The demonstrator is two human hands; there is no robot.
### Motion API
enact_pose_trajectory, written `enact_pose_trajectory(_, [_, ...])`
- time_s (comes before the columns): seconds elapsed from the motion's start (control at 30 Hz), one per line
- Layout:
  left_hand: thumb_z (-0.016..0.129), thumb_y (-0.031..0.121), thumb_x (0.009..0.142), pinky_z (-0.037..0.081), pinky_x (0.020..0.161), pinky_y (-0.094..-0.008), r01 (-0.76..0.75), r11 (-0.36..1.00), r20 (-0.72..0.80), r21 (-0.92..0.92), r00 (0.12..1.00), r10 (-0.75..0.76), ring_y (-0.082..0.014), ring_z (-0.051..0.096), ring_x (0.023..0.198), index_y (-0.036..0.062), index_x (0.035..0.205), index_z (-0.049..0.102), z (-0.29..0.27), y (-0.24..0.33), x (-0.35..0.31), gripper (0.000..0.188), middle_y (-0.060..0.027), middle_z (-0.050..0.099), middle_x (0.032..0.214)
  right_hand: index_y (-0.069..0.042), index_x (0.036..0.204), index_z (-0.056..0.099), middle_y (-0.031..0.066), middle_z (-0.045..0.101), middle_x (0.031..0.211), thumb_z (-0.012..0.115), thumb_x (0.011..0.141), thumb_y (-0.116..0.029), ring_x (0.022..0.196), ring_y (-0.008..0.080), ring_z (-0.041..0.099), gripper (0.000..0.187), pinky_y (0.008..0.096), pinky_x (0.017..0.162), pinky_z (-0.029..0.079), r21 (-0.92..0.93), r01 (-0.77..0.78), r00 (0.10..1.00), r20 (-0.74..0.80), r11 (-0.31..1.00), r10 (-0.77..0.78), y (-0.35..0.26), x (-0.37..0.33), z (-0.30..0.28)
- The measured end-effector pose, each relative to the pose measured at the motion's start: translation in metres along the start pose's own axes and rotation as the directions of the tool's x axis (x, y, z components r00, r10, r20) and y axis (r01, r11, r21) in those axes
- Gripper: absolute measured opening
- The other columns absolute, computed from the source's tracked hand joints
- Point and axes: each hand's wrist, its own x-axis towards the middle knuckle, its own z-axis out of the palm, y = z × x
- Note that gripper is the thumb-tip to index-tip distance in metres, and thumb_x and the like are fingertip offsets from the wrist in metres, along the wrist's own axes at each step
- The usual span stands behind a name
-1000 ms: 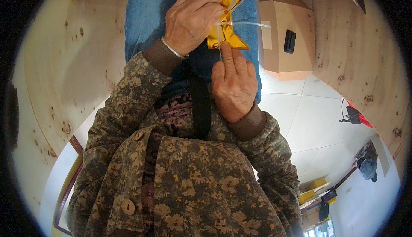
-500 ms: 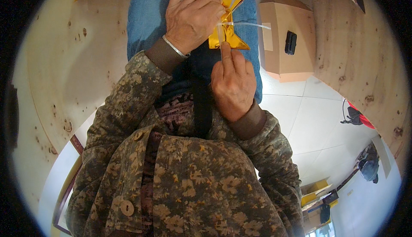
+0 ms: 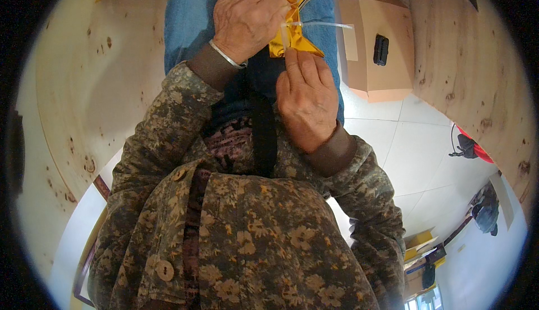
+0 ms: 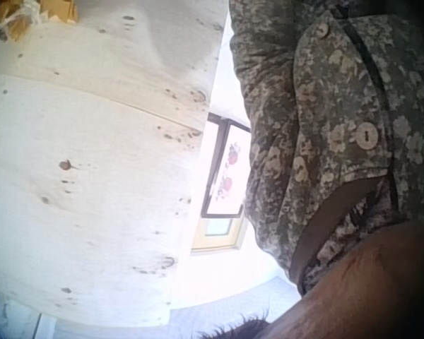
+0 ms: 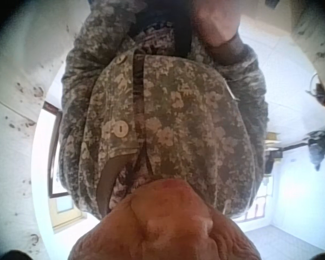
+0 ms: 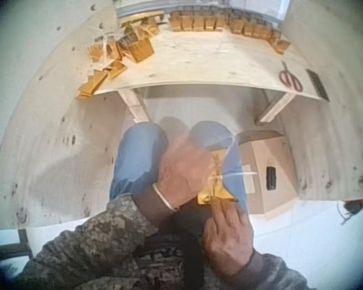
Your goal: The person sits and repeatedly ties small gold paper packets with white string. They fold the packets, wrap the string around them, and secure the bundles. The finished bundles are placed on a nearby wooden surface.
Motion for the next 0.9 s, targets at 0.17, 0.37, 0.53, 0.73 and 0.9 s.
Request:
enact_pose_trajectory(0.17, [0.066,0.010,0.075,0.046,0.083,-0.0457,-0.046,0.992,-0.031,0.119,0.998,0.050,-0.0267,0.053,0.068,0.0096,0.066,0.056,0.003,0.002,0.002,0.014,-0.0078,0.050,0.065,0.007,0.086,0.067,0.0200,0.061,0.121,0.064,0.068,-0.004,0.117,0.0327,0.053,0.022,0.0448,0.107,0.040,-0.002,0.027,0.999,0.046,1.000,-0.027,0.007,0.004,-0.003])
enact_pose_trajectory(0.37, [0.067,0.012,0.073,0.043,0.086,-0.0485,-0.043,0.989,0.021,0.139,0.999,0.040,-0.0259,0.053,0.070,0.0106,0.063,0.054,0.007,0.003,0.001,0.016,-0.0072,0.049,0.065,0.006,0.080,0.068,0.0215,0.059,0.126,0.064,0.068,-0.004,0.127,0.0341,0.049,0.017,0.0468,0.110,0.037,0.059,0.000,0.999,0.043,0.998,-0.003,0.009,0.008,-0.006])
enact_pose_trajectory(0.53, [0.066,0.012,0.074,0.044,0.086,-0.0484,-0.031,0.994,0.054,0.107,0.998,0.026,-0.0259,0.054,0.072,0.0101,0.066,0.055,0.006,0.002,0.000,0.013,-0.0068,0.050,0.067,0.006,0.075,0.069,0.0227,0.057,0.134,0.063,0.069,-0.002,0.133,0.0357,0.045,0.012,0.0482,0.113,0.033,0.110,0.050,0.998,0.036,0.993,-0.054,0.020,0.014,-0.003])
enact_pose_trajectory(0.73, [0.064,0.011,0.075,0.044,0.088,-0.0497,-0.035,0.996,0.024,0.087,0.999,0.034,-0.0258,0.054,0.073,0.0093,0.070,0.057,0.001,0.004,0.001,0.009,-0.0072,0.052,0.071,0.007,0.075,0.069,0.0230,0.056,0.135,0.064,0.068,-0.001,0.137,0.0371,0.042,0.012,0.0493,0.114,0.030,0.133,0.060,0.991,0.110,0.989,-0.075,0.025,0.016,-0.002])
enact_pose_trajectory(0.9, [0.064,0.010,0.075,0.044,0.089,-0.0494,-0.026,0.996,0.041,0.089,0.999,0.022,-0.0260,0.054,0.073,0.0091,0.070,0.057,-0.002,0.004,0.001,0.008,-0.0071,0.051,0.070,0.004,0.076,0.071,0.0220,0.057,0.133,0.065,0.067,-0.004,0.133,0.0389,0.044,0.013,0.0504,0.115,0.028,0.123,0.045,0.987,0.150,0.991,-0.063,0.026,0.020,-0.008])
